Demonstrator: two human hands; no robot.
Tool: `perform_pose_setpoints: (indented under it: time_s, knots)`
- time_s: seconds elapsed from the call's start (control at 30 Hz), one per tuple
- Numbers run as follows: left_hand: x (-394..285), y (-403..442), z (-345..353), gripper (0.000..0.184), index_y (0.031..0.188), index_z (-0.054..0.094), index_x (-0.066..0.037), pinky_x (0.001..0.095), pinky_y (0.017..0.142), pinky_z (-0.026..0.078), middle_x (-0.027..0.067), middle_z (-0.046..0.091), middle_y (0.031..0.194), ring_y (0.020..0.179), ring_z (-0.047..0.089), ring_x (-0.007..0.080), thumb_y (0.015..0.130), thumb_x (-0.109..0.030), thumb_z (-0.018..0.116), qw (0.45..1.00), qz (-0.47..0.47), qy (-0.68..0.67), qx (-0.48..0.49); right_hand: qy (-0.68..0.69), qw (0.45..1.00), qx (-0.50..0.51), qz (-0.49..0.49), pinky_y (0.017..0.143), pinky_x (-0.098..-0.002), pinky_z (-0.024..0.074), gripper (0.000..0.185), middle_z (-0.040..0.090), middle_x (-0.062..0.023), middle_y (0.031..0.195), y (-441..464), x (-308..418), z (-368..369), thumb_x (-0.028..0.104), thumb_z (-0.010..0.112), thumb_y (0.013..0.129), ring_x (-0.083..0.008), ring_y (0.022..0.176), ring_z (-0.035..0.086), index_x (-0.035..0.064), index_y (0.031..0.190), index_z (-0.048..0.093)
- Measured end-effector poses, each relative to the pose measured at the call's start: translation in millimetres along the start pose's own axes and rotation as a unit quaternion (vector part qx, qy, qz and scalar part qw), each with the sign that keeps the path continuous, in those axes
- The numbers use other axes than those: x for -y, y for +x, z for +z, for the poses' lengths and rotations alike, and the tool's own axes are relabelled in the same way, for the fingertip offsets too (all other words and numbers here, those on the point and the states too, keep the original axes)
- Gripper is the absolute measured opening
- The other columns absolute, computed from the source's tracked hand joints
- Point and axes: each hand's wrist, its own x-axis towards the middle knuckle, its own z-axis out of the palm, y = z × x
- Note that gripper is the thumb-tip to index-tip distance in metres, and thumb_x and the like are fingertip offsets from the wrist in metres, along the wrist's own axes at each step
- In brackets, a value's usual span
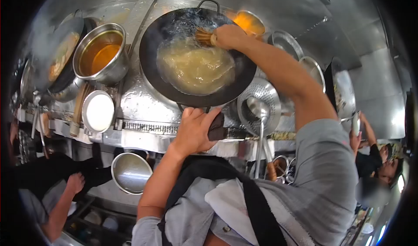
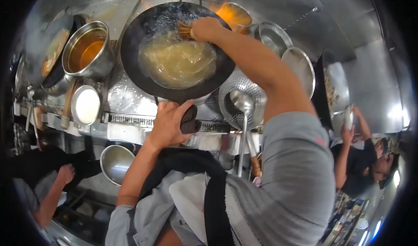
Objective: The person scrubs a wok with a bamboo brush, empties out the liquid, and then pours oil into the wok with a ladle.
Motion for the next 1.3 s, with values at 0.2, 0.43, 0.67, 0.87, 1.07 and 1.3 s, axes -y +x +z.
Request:
perform_pose_setpoints:
  time_s: [0.2,0.43,0.67,0.87,1.07,1.3]
  knots:
    - [4,4,3,0.088,0.133,0.055,-0.006,0.0417,0.09,0.037,0.0105,0.064,0.101,0.096,0.058,0.0283,0.052,-0.025,0.086,1.0,0.001,0.023,0.013,0.111,0.993,-0.044,-0.018,0.081,-0.0474,0.056,0.031,0.073,-0.0181,0.098,14,33,-4,0.025,0.054,0.085,-0.0363,0.094,0.071,0.0044,0.097,0.073]
    - [-3,17,-5,0.082,0.13,0.056,-0.004,0.0415,0.089,0.039,0.008,0.065,0.09,0.091,0.058,0.0271,0.054,-0.022,0.083,0.999,-0.005,0.031,0.015,0.044,0.993,-0.011,-0.112,0.087,-0.0498,0.0534,0.038,0.071,-0.0196,0.105,-15,25,0,0.034,0.047,0.091,-0.0379,0.099,0.068,0.0095,0.105,0.072]
    - [-7,7,-4,0.088,0.133,0.054,-0.005,0.0415,0.09,0.038,0.0106,0.064,0.097,0.094,0.058,0.0285,0.052,-0.022,0.085,0.998,-0.016,0.034,0.043,0.156,0.98,-0.086,-0.084,0.086,-0.0496,0.0537,0.037,0.071,-0.021,0.104,-5,43,26,0.032,0.05,0.09,-0.0376,0.097,0.069,0.0069,0.104,0.072]
    - [-13,13,-3,0.092,0.133,0.053,-0.003,0.042,0.09,0.037,0.0121,0.065,0.098,0.095,0.058,0.0301,0.049,-0.019,0.086,0.995,-0.056,0.045,0.063,0.24,0.968,-0.077,-0.013,0.082,-0.0488,0.0545,0.035,0.072,-0.0214,0.097,10,59,-17,0.03,0.055,0.088,-0.0378,0.092,0.07,0.0023,0.097,0.073]
    - [-9,13,-1,0.092,0.136,0.051,-0.008,0.0417,0.092,0.036,0.0136,0.06,0.102,0.095,0.054,0.0317,0.052,-0.02,0.085,0.997,-0.022,0.047,0.056,0.366,0.922,-0.124,-0.039,0.082,-0.0504,0.0537,0.034,0.071,-0.0205,0.1,-100,94,55,0.038,0.055,0.091,-0.0396,0.093,0.069,0.0094,0.1,0.073]
    - [-18,14,6,0.095,0.137,0.049,-0.007,0.043,0.092,0.035,0.0129,0.06,0.102,0.096,0.054,0.0311,0.052,-0.02,0.088,0.991,-0.027,0.097,0.085,0.37,0.92,-0.131,0.02,0.084,-0.0484,0.0543,0.033,0.069,-0.0263,0.105,12,89,19,0.028,0.053,0.091,-0.0407,0.097,0.068,0.006,0.107,0.07]
